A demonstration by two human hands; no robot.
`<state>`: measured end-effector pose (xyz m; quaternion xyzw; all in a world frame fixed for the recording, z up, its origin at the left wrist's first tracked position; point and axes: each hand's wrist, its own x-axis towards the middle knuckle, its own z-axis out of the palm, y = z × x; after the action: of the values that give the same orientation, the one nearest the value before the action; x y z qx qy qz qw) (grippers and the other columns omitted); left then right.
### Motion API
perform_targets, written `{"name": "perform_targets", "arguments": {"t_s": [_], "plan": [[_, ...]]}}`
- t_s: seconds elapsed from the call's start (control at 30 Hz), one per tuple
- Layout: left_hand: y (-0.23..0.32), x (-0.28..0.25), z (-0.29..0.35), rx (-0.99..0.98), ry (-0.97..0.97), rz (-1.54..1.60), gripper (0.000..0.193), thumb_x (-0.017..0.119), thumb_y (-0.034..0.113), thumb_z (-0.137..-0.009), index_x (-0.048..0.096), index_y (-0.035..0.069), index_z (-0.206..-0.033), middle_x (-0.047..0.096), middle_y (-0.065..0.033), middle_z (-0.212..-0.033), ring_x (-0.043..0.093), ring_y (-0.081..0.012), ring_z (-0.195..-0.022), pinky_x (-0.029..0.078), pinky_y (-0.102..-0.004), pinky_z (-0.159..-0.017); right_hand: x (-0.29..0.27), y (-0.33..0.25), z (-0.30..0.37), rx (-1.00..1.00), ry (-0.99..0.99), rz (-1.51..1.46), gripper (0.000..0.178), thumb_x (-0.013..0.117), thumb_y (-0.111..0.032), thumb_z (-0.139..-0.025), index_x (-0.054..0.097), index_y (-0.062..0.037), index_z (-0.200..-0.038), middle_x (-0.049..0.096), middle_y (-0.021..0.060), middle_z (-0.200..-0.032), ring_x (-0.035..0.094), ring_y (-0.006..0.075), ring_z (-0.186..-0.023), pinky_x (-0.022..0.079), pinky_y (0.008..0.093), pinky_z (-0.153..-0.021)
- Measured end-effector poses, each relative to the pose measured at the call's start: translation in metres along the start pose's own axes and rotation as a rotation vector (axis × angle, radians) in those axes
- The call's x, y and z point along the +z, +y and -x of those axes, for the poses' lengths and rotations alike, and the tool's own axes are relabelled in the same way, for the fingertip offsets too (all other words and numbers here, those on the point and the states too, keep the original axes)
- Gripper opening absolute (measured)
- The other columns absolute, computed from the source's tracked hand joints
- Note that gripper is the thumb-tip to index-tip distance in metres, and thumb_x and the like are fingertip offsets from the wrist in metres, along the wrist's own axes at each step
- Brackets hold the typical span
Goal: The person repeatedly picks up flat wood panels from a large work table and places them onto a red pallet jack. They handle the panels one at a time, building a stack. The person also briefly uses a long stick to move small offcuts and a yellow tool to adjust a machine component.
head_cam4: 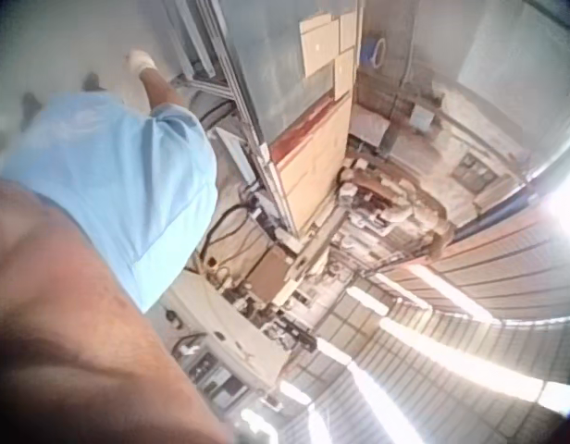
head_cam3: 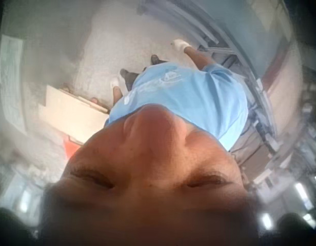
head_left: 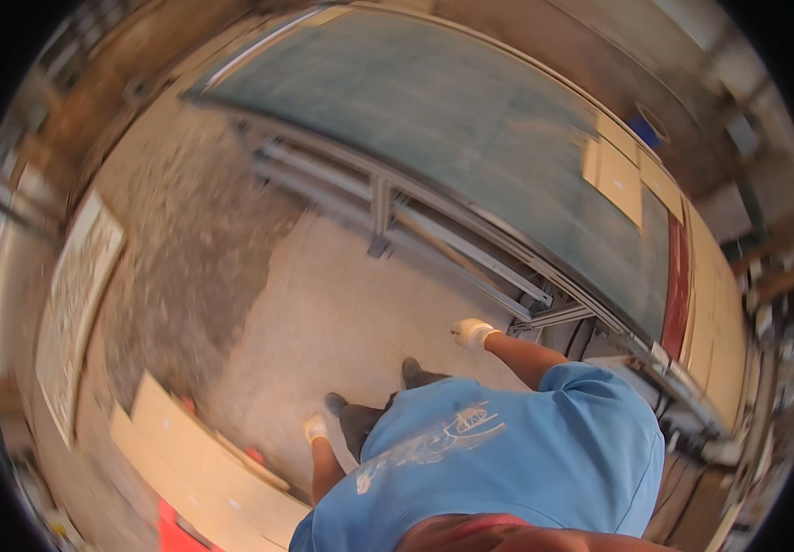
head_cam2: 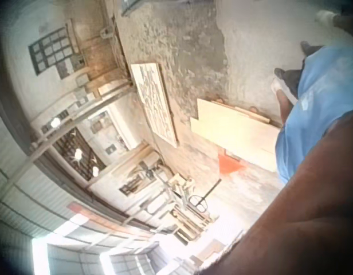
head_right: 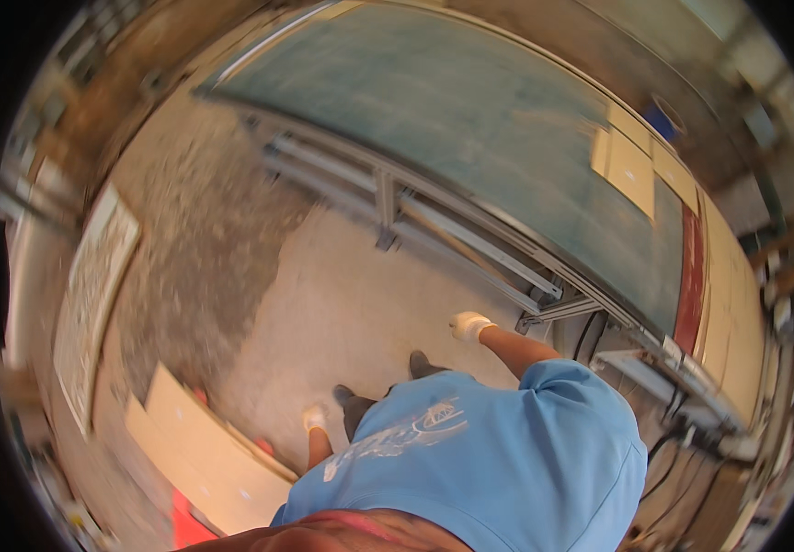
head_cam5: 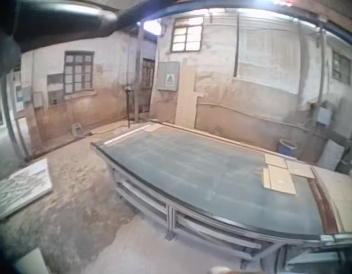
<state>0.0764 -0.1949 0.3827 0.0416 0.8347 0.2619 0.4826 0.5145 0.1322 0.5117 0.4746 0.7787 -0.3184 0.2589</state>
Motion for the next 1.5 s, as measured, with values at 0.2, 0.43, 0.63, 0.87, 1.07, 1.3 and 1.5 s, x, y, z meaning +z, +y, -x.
{"name": "perform_targets", "arguments": {"t_s": [0.2, 0.43, 0.63, 0.87, 1.07, 1.3, 1.5], "plan": [[0.242, 0.139, -0.027, 0.527, -0.069, -0.492, 0.041, 0.059, 0.029, -0.093, 0.072, -0.001, -0.116, 0.07, -0.0232, -0.122, 0.066, -0.0372, -0.117, 0.049, -0.0439, -0.1, -0.062, 0.082, 0.018, 0.121, 0.278, -0.511, 0.04, 0.052, -0.022, -0.091, 0.068, -0.0068, -0.125, 0.067, 0.0193, -0.127, 0.062, 0.0367, -0.121, 0.048, 0.0441, -0.102], [0.492, 0.29, -0.003, 0.69, -0.487, -0.119, 0.031, 0.06, 0.019, -0.096, 0.068, 0.0, -0.119, 0.073, -0.0168, -0.097, 0.072, -0.023, -0.08, 0.057, -0.034, -0.071, -0.068, 0.136, 0.053, 0.407, 0.459, -0.823, 0.037, 0.054, -0.015, -0.09, 0.067, -0.0045, -0.123, 0.074, 0.0137, -0.106, 0.072, 0.024, -0.094, 0.057, 0.0355, -0.083], [0.642, 0.464, 0.11, 0.748, -0.869, -0.255, 0.041, 0.061, 0.018, -0.1, 0.055, -0.001, -0.136, 0.068, -0.0146, -0.116, 0.072, -0.0211, -0.073, 0.059, -0.0322, -0.061, -0.061, 0.223, 0.08, 0.626, 0.891, -1.294, 0.027, 0.057, -0.005, -0.089, 0.068, 0.0016, -0.112, 0.073, 0.0119, -0.096, 0.073, 0.0203, -0.076, 0.058, 0.0336, -0.071], [0.672, 0.736, 0.247, 0.643, -1.275, -0.274, 0.051, 0.065, 0.022, -0.1, 0.049, 0.0, -0.143, 0.06, -0.0118, -0.133, 0.067, -0.0251, -0.111, 0.059, -0.0375, -0.088, -0.125, 0.465, 0.125, 0.72, 1.341, -1.254, 0.033, 0.055, -0.014, -0.093, 0.064, 0.0018, -0.122, 0.073, 0.0151, -0.104, 0.07, 0.0231, -0.096, 0.054, 0.0339, -0.087], [0.675, 0.967, 0.36, 0.817, -1.279, -0.5, 0.063, 0.063, 0.041, -0.099, 0.047, 0.001, -0.146, 0.057, -0.0142, -0.14, 0.059, -0.0246, -0.125, 0.049, -0.0375, -0.103, -0.229, 0.688, 0.145, 0.764, 1.261, -0.906, 0.037, 0.058, -0.018, -0.091, 0.064, -0.0043, -0.124, 0.07, 0.0186, -0.119, 0.066, 0.0367, -0.112, 0.052, 0.0409, -0.096], [0.706, 1.155, 0.359, 1.34, -0.629, -0.961, 0.071, 0.056, 0.05, -0.097, 0.045, -0.001, -0.145, 0.045, -0.0252, -0.151, 0.044, -0.0434, -0.139, 0.035, -0.0441, -0.116, -0.316, 0.927, 0.123, 0.819, 1.409, -1.096, 0.041, 0.059, -0.019, -0.09, 0.063, -0.0005, -0.126, 0.069, 0.019, -0.118, 0.066, 0.0317, -0.11, 0.052, 0.0383, -0.094], [0.743, 1.178, 0.295, 1.511, -0.27, -0.945, 0.073, 0.066, 0.038, -0.092, 0.04, -0.004, -0.145, 0.043, -0.0287, -0.149, 0.039, -0.0436, -0.141, 0.031, -0.0486, -0.118, -0.364, 1.141, 0.074, 0.578, 1.652, -1.802, 0.026, 0.062, -0.017, -0.09, 0.06, -0.0033, -0.111, 0.062, 0.0075, -0.096, 0.062, 0.0198, -0.091, 0.055, 0.0341, -0.074]]}}
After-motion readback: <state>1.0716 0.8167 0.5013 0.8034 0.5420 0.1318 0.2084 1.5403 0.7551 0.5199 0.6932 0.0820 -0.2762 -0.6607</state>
